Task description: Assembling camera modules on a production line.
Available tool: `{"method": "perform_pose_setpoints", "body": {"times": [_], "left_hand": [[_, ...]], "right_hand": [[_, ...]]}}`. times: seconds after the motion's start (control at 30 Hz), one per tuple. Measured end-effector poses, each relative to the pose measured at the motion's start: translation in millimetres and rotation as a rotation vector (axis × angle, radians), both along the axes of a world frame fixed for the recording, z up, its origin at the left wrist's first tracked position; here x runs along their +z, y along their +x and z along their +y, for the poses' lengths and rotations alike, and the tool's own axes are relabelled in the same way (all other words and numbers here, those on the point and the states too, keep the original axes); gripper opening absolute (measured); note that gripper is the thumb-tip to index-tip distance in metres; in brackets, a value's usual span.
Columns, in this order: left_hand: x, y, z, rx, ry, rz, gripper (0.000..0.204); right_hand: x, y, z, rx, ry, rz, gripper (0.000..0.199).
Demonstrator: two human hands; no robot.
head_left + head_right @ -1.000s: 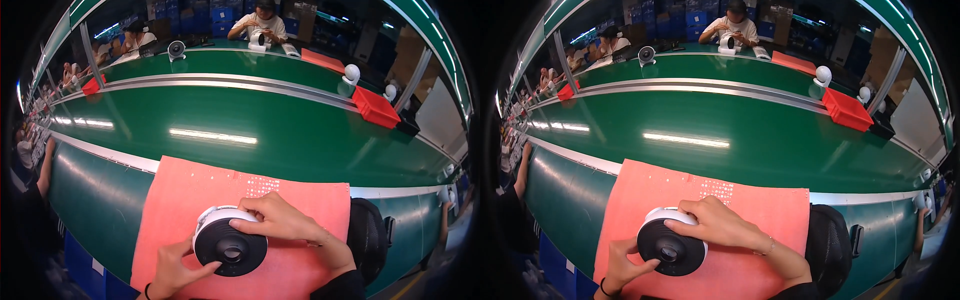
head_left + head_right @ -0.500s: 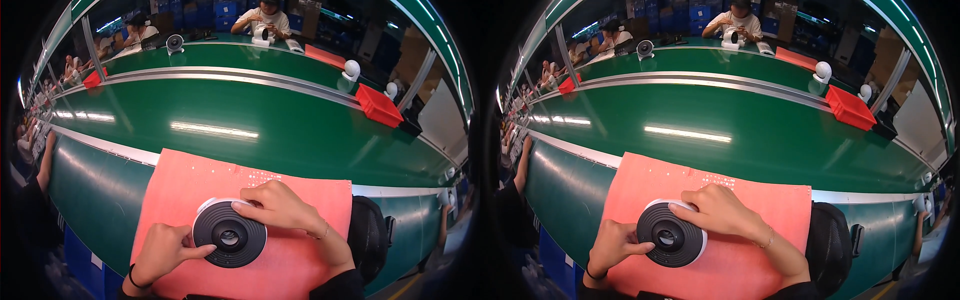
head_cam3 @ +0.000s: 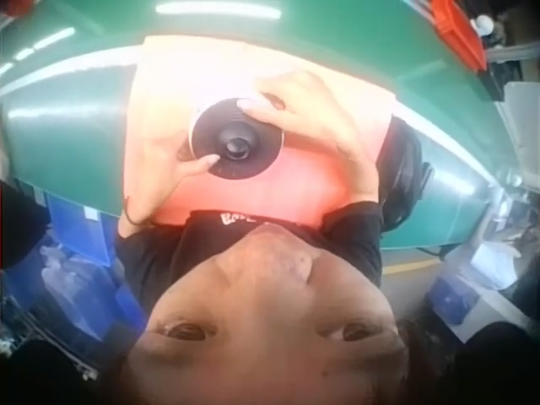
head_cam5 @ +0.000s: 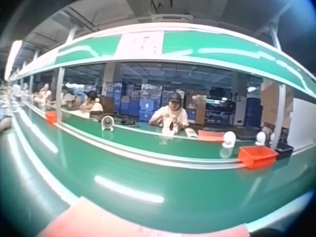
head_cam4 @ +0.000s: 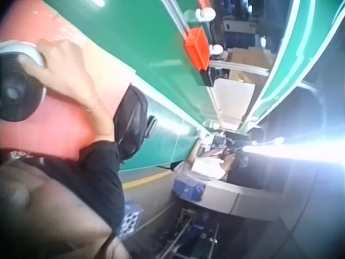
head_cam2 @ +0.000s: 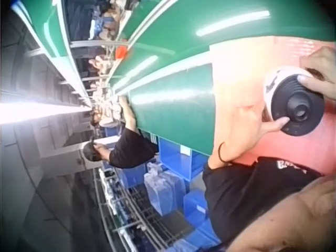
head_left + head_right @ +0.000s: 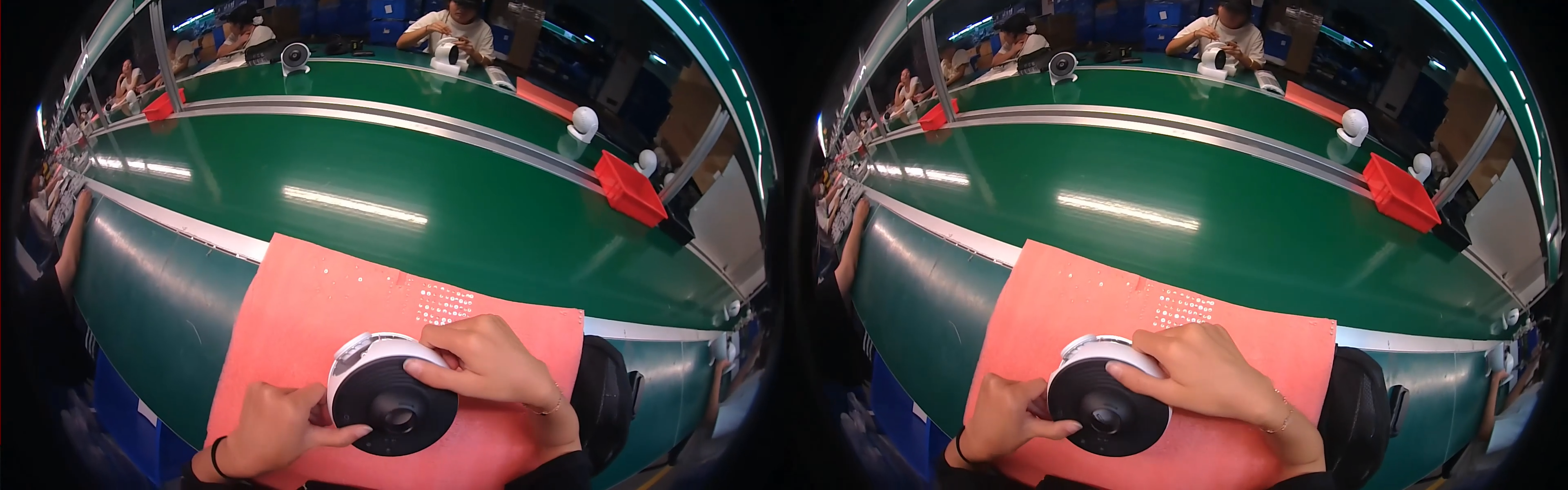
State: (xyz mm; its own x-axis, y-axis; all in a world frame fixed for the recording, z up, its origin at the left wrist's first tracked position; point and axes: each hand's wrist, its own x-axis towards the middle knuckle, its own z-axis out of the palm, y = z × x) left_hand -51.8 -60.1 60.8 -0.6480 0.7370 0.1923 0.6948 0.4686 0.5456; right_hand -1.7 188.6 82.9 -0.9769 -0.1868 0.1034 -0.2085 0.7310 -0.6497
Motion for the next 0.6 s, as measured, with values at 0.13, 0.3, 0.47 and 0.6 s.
{"method": "perform_pose_setpoints", "body": {"times": [0.13,0.3,0.47,0.6], "left_hand": [[7,-20,6,-0.002,-0.099,-0.161,0.045],[11,-29,9,-0.06,-0.219,-0.194,0.049],[7,-28,6,-0.075,-0.219,-0.169,0.05],[5,-31,7,-0.096,-0.238,-0.158,0.05]], "right_hand": [[-16,-8,-5,-0.098,0.097,0.034,0.041],[-21,-12,-7,-0.099,0.105,-0.03,0.043],[-14,-11,-6,-0.068,0.242,-0.068,0.044],[-10,-6,-9,-0.079,0.299,-0.114,0.043]]}}
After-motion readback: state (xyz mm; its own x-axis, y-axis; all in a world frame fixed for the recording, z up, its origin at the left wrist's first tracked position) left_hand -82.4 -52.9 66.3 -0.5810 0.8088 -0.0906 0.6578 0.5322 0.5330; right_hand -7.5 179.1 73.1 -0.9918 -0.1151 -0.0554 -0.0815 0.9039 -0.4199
